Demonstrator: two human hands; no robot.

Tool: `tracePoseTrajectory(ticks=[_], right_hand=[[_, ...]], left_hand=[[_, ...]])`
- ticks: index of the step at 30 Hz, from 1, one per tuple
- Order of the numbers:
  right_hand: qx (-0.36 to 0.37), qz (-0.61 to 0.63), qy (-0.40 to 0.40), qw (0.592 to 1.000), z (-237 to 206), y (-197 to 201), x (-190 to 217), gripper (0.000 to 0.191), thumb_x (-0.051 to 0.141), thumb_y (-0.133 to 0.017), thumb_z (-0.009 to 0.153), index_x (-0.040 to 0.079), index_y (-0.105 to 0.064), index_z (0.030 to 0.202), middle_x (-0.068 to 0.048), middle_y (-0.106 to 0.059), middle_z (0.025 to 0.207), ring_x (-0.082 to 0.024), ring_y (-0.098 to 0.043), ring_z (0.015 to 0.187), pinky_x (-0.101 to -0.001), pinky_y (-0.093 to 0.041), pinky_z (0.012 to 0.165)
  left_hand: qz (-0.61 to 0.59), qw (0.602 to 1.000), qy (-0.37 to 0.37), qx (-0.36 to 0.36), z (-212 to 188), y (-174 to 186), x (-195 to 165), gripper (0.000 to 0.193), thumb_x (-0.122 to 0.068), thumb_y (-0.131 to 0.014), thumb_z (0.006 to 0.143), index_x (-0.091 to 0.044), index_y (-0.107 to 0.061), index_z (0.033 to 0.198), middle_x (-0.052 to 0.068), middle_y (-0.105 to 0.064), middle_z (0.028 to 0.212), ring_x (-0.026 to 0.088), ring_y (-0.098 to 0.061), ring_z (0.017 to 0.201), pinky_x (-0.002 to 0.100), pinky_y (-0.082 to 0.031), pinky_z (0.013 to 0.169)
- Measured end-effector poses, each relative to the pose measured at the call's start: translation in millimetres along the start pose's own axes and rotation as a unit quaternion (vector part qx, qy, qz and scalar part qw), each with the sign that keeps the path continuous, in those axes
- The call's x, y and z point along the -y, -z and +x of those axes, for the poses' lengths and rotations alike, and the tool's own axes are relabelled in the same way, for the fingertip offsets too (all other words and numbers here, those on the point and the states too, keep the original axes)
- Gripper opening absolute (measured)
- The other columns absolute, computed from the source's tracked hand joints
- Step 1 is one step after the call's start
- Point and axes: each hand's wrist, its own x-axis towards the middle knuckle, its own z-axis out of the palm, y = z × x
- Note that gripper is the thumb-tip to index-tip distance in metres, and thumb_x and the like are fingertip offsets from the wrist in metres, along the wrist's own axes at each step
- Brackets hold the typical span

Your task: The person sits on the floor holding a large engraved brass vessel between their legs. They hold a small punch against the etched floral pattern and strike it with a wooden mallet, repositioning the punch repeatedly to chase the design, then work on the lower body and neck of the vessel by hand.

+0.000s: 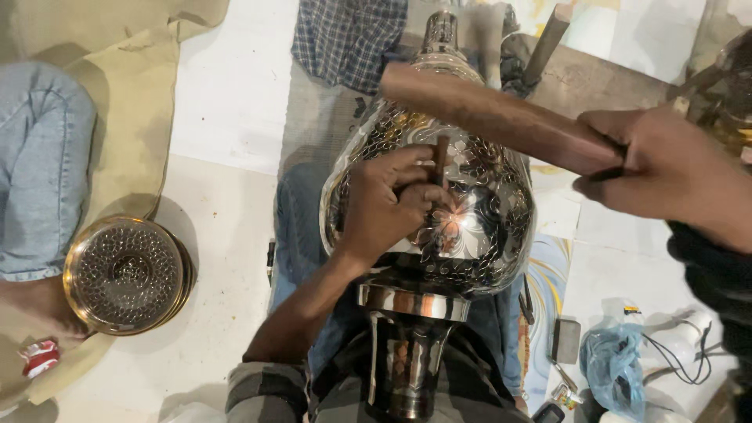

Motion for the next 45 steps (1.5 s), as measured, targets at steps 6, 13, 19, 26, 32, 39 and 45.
tracePoseTrajectory(ticks=[6, 13, 19, 26, 32, 39, 45], right_hand=[[-0.215, 0.359, -0.063, 0.906, -41, -116, 9, 0.033, -0.001, -0.083, 0.077, -0.001, -0.066, 0.106, -0.002, -0.062, 0.076, -0.009, -0.05, 0.058, -0.0249, -0.039, 0.048], [-0.268, 0.553, -0.165, 0.771, -100, -210, 33, 0.03, -0.003, -0.08, 0.076, 0.0, -0.063, 0.101, -0.005, -0.062, 0.068, -0.012, -0.058, 0.053, -0.0256, -0.043, 0.045], [-0.253, 0.525, -0.265, 0.768, -120, -236, 27, 0.03, 0.002, -0.081, 0.077, 0.0, -0.066, 0.102, -0.006, -0.059, 0.066, -0.012, -0.049, 0.046, -0.0281, -0.035, 0.04], [-0.331, 0.497, -0.24, 0.766, -121, -223, 30, 0.034, 0.003, -0.082, 0.075, 0.0, -0.065, 0.104, -0.005, -0.064, 0.071, -0.012, -0.057, 0.053, -0.0276, -0.043, 0.046], [-0.373, 0.318, -0.111, 0.865, -124, -197, 32, 0.018, -0.005, -0.08, 0.086, -0.004, -0.064, 0.095, -0.007, -0.062, 0.078, -0.013, -0.055, 0.067, -0.0277, -0.045, 0.067], [-0.383, 0.287, -0.076, 0.875, -114, -196, 38, 0.02, -0.007, -0.077, 0.083, -0.004, -0.064, 0.098, -0.006, -0.063, 0.079, -0.011, -0.055, 0.074, -0.0258, -0.046, 0.07], [-0.38, 0.328, -0.02, 0.865, -109, -193, 41, 0.022, -0.006, -0.079, 0.089, -0.002, -0.057, 0.089, -0.007, -0.064, 0.082, -0.009, -0.055, 0.07, -0.0233, -0.047, 0.066]], left_hand=[[-0.039, 0.997, -0.049, 0.055, 10, 11, -1, 0.039, 0.013, -0.062, 0.09, 0.005, -0.064, 0.129, 0.019, -0.075, 0.111, 0.024, -0.079, 0.095, 0.034, -0.067, 0.083], [0.153, 0.936, -0.12, 0.293, 54, 0, 2, 0.063, 0.02, -0.068, 0.068, -0.004, -0.069, 0.127, 0.018, -0.077, 0.115, 0.022, -0.081, 0.096, 0.032, -0.065, 0.08], [0.178, 0.892, -0.125, 0.396, 73, 1, 5, 0.056, 0.014, -0.071, 0.077, -0.007, -0.07, 0.129, 0.014, -0.08, 0.103, 0.018, -0.083, 0.087, 0.033, -0.07, 0.079], [0.131, 0.888, -0.122, 0.423, 73, 2, -1, 0.059, 0.018, -0.067, 0.074, -0.009, -0.071, 0.127, 0.013, -0.081, 0.106, 0.017, -0.083, 0.093, 0.032, -0.067, 0.077], [0.168, 0.873, -0.122, 0.441, 72, 0, -17, 0.058, 0.014, -0.072, 0.07, -0.01, -0.074, 0.122, 0.012, -0.082, 0.101, 0.015, -0.082, 0.086, 0.029, -0.066, 0.068], [0.131, 0.871, -0.103, 0.462, 73, 4, -19, 0.059, 0.016, -0.067, 0.067, -0.006, -0.073, 0.121, 0.011, -0.081, 0.1, 0.014, -0.082, 0.086, 0.029, -0.065, 0.066], [0.107, 0.865, -0.118, 0.475, 75, 4, -16, 0.056, 0.017, -0.068, 0.067, -0.003, -0.074, 0.119, 0.011, -0.08, 0.101, 0.017, -0.081, 0.086, 0.03, -0.064, 0.065]])
